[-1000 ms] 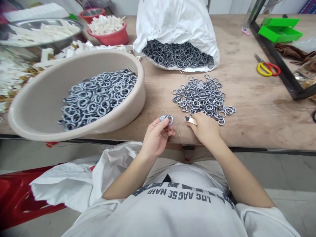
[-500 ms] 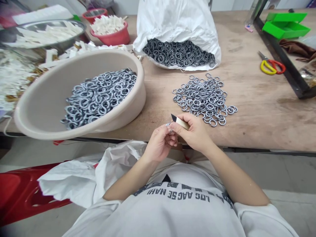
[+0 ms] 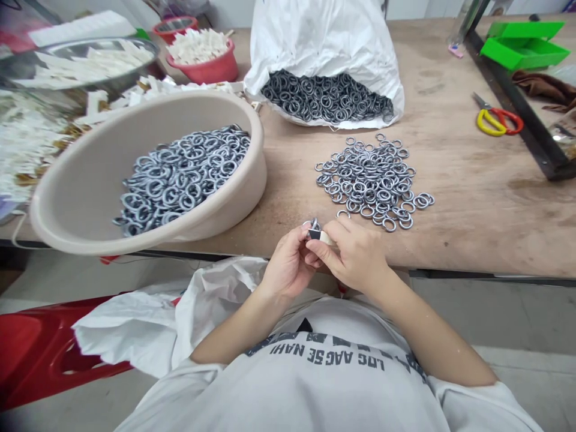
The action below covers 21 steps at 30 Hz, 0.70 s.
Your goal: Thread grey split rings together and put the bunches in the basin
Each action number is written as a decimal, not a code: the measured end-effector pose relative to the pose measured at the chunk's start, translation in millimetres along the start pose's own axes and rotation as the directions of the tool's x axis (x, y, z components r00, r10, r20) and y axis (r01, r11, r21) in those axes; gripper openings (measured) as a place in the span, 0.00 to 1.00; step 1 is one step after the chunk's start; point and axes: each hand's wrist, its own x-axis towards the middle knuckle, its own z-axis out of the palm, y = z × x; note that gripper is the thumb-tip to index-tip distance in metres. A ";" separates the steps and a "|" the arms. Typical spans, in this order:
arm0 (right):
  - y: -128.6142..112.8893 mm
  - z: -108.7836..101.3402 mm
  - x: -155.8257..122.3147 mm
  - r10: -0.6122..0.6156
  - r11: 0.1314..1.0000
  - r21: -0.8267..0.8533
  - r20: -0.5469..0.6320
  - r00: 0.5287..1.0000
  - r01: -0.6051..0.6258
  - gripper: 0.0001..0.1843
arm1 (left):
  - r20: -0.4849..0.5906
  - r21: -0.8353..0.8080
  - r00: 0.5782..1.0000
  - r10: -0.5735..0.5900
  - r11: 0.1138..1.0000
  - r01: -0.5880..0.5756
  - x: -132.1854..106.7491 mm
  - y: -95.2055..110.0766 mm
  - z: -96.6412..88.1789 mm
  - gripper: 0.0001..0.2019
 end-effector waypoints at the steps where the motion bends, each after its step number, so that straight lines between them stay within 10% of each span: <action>1: -0.3 -0.4 0.1 -0.007 1.000 -0.006 0.002 1.000 0.007 0.22 | 0.007 0.001 1.000 -0.001 1.000 0.001 -0.4 -0.4 0.2 0.15; 8: 4.5 5.5 2.8 0.015 0.992 0.126 0.015 1.000 -0.017 0.20 | 0.048 -0.054 0.998 -0.044 0.997 0.047 2.3 1.0 -3.9 0.14; 15: 27.5 3.2 19.5 0.369 0.837 0.462 -0.084 0.926 -0.292 0.23 | 0.133 0.031 0.986 -0.103 0.995 0.099 -10.7 6.8 -1.5 0.15; 21: -10.9 -8.3 26.7 0.125 0.637 0.712 0.282 0.951 -0.295 0.25 | 0.150 0.170 0.987 0.063 0.981 -0.088 -13.7 20.3 -3.6 0.12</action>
